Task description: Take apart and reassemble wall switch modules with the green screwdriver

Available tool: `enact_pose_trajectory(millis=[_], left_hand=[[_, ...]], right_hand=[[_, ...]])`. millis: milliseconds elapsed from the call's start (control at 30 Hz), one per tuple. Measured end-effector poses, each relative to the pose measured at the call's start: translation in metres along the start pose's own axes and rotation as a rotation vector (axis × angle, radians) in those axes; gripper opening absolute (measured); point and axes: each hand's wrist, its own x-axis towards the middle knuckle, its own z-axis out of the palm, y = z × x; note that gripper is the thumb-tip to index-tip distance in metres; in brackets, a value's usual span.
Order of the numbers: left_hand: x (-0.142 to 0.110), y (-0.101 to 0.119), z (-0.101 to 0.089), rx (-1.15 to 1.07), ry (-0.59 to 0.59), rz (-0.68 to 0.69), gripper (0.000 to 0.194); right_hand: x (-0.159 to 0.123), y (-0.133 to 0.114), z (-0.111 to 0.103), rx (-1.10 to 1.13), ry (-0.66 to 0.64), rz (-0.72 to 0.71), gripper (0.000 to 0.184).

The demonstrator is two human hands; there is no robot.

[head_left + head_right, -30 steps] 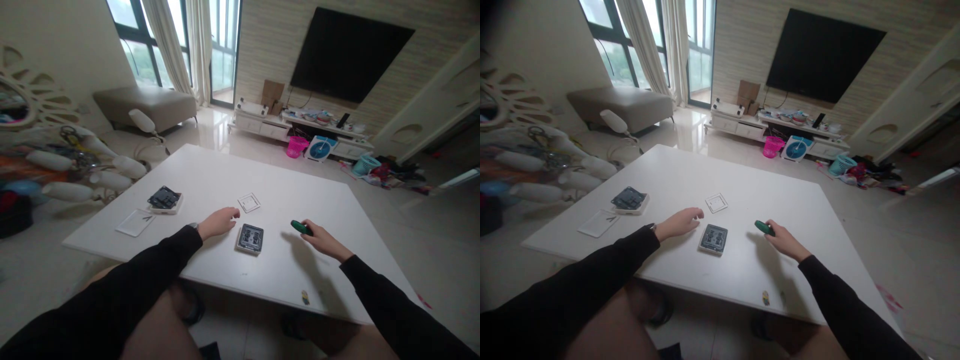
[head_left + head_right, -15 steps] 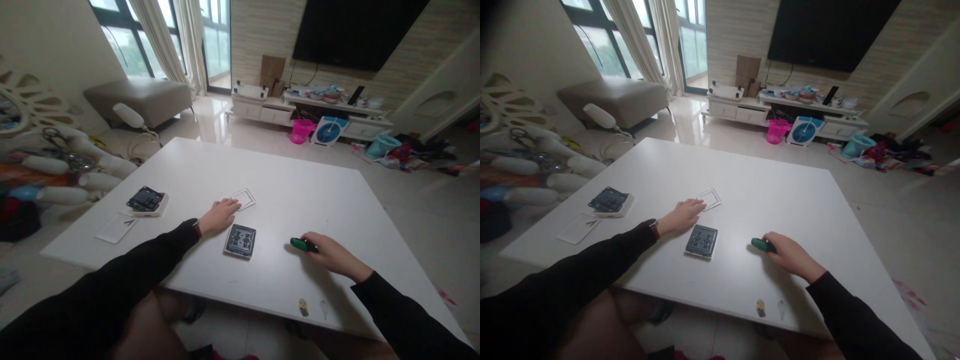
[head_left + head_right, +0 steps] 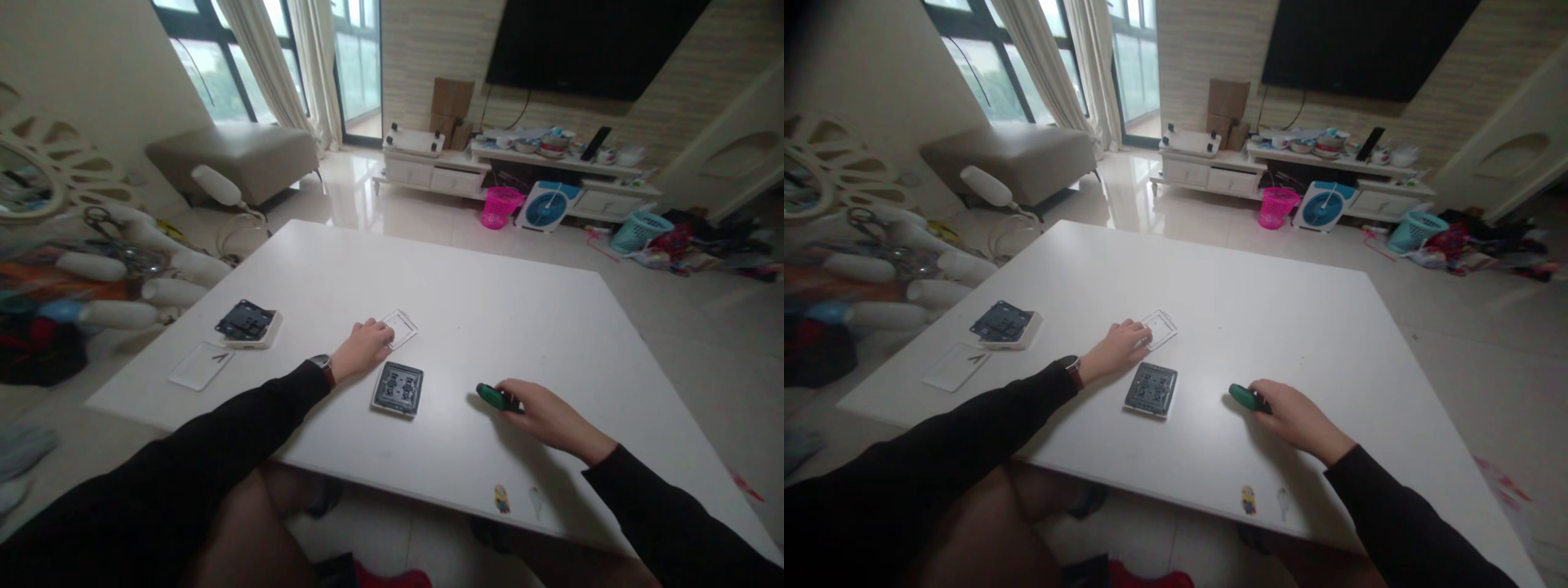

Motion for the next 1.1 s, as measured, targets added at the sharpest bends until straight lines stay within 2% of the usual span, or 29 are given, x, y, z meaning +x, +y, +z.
enact_pose_trajectory(millis=[200,367,500,600,700,900,1100], left_hand=[[0.001,-0.001,0.001,0.003,-0.018,0.012,0.011],[0.002,-0.003,0.002,0.006,-0.036,0.036,0.01],[0.001,0.0,0.001,-0.025,0.008,0.0,0.008],[0.001,0.003,0.001,-0.06,0.027,-0.027,0.025],[0.0,0.003,0.001,-0.076,-0.029,0.002,0.037],[0.0,0.003,0.001,-0.082,-0.064,0.035,0.028],[0.005,-0.001,0.003,-0.174,-0.066,-0.044,0.023]], right_hand=[[0.001,0.006,0.009,-0.061,-0.006,0.035,0.013],[0.004,0.008,0.013,-0.09,0.011,0.035,0.008],[0.009,0.007,0.018,-0.121,0.016,0.035,0.008],[0.013,0.005,0.022,-0.138,0.015,0.036,0.01],[0.016,0.003,0.023,-0.143,0.014,0.028,0.014],[0.018,0.001,0.018,-0.11,0.002,0.033,0.026],[0.019,-0.005,0.017,-0.118,0.028,0.018,0.025]])
